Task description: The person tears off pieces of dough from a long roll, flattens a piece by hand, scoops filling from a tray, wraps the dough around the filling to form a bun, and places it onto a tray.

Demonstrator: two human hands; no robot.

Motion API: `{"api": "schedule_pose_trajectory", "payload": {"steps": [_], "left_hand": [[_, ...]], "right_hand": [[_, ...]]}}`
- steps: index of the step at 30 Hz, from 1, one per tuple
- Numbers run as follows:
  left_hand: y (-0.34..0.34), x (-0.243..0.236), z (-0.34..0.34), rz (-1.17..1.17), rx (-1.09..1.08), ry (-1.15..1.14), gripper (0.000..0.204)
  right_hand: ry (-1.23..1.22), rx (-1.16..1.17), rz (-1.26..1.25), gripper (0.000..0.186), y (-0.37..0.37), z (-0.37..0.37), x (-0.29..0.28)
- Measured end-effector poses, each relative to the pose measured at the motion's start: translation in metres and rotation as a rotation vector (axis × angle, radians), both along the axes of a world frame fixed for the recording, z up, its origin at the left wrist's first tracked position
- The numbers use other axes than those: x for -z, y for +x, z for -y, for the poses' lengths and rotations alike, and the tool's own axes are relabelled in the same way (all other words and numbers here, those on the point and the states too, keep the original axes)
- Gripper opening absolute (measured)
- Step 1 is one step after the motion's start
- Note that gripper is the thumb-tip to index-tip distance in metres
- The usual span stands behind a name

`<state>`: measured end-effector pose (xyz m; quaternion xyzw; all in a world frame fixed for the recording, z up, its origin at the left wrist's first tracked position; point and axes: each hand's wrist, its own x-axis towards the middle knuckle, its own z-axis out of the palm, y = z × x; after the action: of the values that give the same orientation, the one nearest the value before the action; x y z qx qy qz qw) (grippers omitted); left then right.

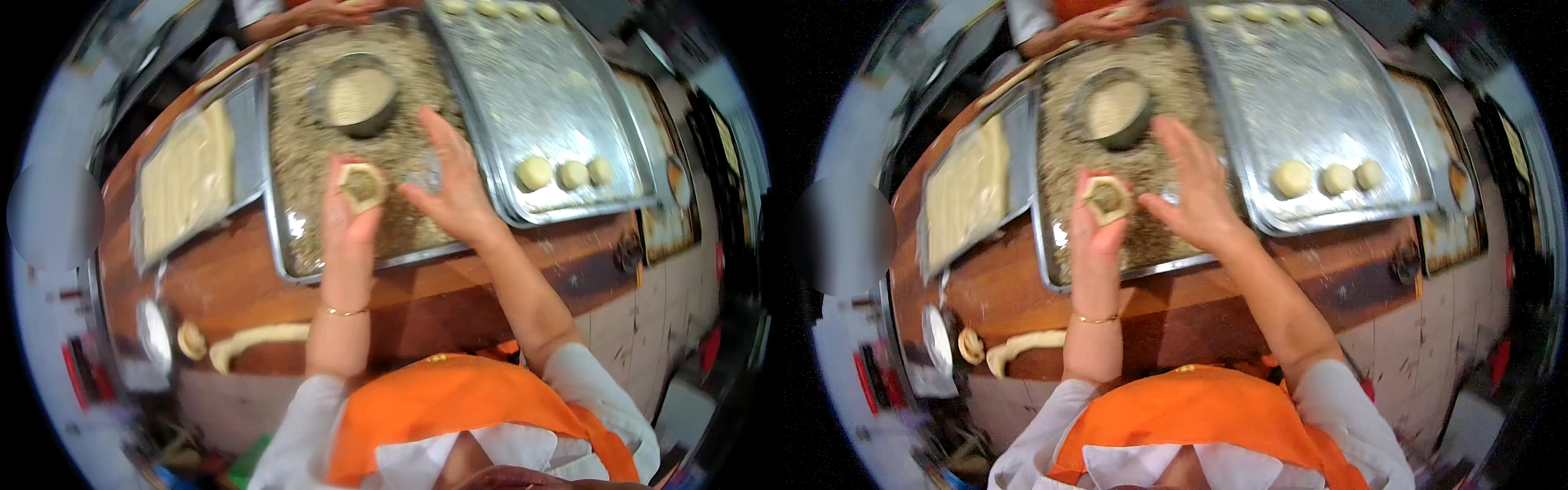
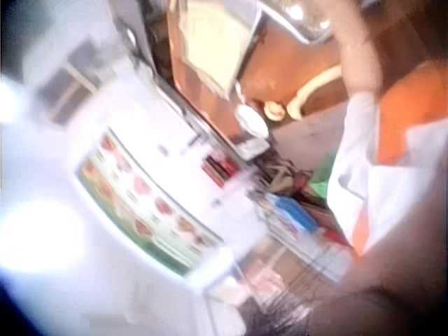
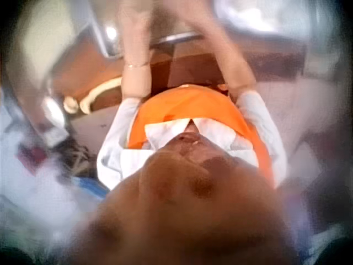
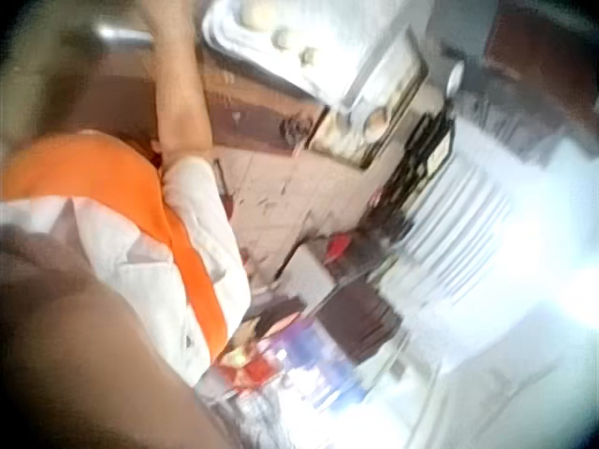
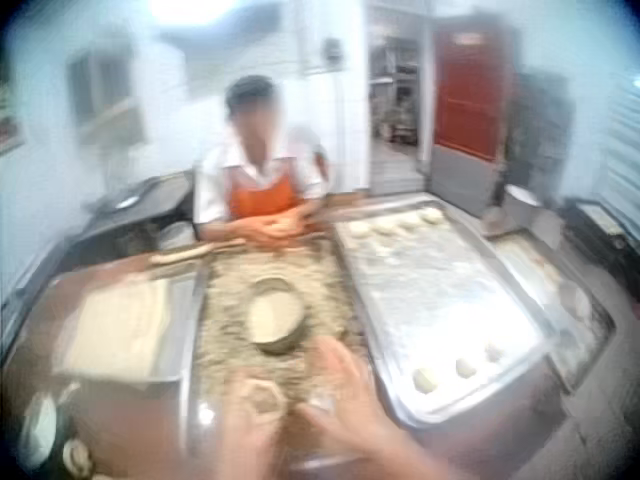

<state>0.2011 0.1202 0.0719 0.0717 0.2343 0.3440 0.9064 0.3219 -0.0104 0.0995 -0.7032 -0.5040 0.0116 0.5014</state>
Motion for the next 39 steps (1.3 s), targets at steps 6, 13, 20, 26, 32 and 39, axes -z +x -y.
{"api": "schedule_pose_trajectory", "payload": {"steps": [6,13,20,26,32,39], "left_hand": [[0.008,-0.018,0.024,0.008,-0.016,0.156,0.025],[-0.003,0.003,0.001,-0.077,-0.045,0.048,0.029],[-0.027,0.011,-0.025,0.201,-0.052,-0.093,0.033],[-0.047,-0.012,-0.005,0.182,-0.003,0.027,0.036],[-0.042,0.001,0.004,0.018,-0.184,-0.014,0.022],[-0.036,0.037,-0.006,0.226,-0.063,0.107,0.018]], "right_hand": [[0.030,-0.492,-0.736,0.076,-0.025,-0.035,-0.007],[0.125,-0.411,-0.743,0.051,-0.049,-0.045,0.020],[-0.386,0.120,0.349,0.035,0.001,0.011,0.000],[-0.146,-0.177,-0.139,0.062,-0.045,-0.023,-0.020],[-0.086,-0.260,-0.056,0.054,-0.097,-0.068,0.018],[0.410,-0.173,-0.599,0.043,-0.089,-0.077,0.018]]}}
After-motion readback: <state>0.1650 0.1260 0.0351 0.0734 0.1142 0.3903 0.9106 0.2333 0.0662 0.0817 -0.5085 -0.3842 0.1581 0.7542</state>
